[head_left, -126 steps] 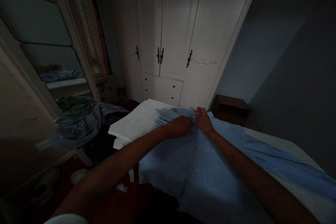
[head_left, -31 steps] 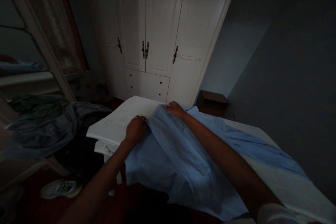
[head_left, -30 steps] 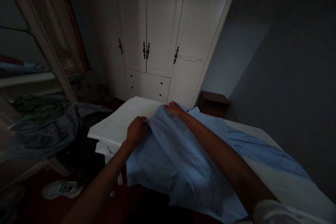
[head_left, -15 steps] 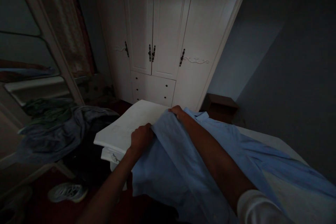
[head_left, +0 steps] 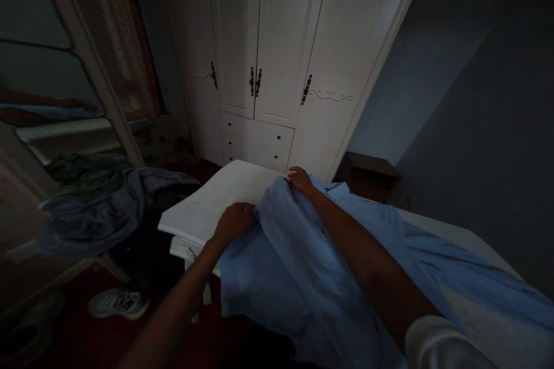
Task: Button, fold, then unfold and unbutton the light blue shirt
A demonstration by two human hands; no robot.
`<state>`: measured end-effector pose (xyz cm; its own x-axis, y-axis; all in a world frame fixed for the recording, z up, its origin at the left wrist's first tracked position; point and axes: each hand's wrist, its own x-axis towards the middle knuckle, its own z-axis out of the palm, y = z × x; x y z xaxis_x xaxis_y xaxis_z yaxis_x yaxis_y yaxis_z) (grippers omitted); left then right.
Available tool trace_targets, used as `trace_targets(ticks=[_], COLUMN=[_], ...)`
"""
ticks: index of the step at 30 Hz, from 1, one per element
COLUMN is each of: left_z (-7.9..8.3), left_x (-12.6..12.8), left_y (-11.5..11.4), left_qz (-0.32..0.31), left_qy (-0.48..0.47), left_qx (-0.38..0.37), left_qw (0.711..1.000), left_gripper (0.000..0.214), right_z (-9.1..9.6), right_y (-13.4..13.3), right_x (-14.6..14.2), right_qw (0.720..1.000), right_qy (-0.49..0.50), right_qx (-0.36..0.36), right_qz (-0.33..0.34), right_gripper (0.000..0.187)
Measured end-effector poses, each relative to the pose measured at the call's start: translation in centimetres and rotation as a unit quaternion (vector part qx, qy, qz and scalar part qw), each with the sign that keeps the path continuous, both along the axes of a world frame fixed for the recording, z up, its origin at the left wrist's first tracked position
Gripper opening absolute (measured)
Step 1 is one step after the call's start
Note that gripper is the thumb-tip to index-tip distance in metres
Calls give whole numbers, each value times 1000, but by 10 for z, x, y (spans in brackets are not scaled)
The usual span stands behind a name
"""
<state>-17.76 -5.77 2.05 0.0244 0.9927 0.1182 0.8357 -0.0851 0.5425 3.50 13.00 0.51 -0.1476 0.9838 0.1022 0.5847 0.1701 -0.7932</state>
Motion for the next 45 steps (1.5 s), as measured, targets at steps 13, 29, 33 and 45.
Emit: trace_targets(ticks=[13,29,33,45], left_z=[1,5,3,-15], left_x=[-14,-25,-32,-43], left_y=[12,-19,-39,-116], left_qz=[-26,48,28,6], left_qy=[-156,-208,-107,-267], left_qx=[-133,-133,-111,-234], left_qw=[978,968,988,935], left_gripper=[35,33,36,48], right_z=[-14,-10,-10,-20], right_y=[27,19,15,17], right_x=[-9,-10,-6,-10], right_qw=[988,987,989,999], right_qy=[-139,-5,7,19], right_qx=[62,15,5,-1], right_qz=[12,162,148,32], right_gripper=[25,46,30,23])
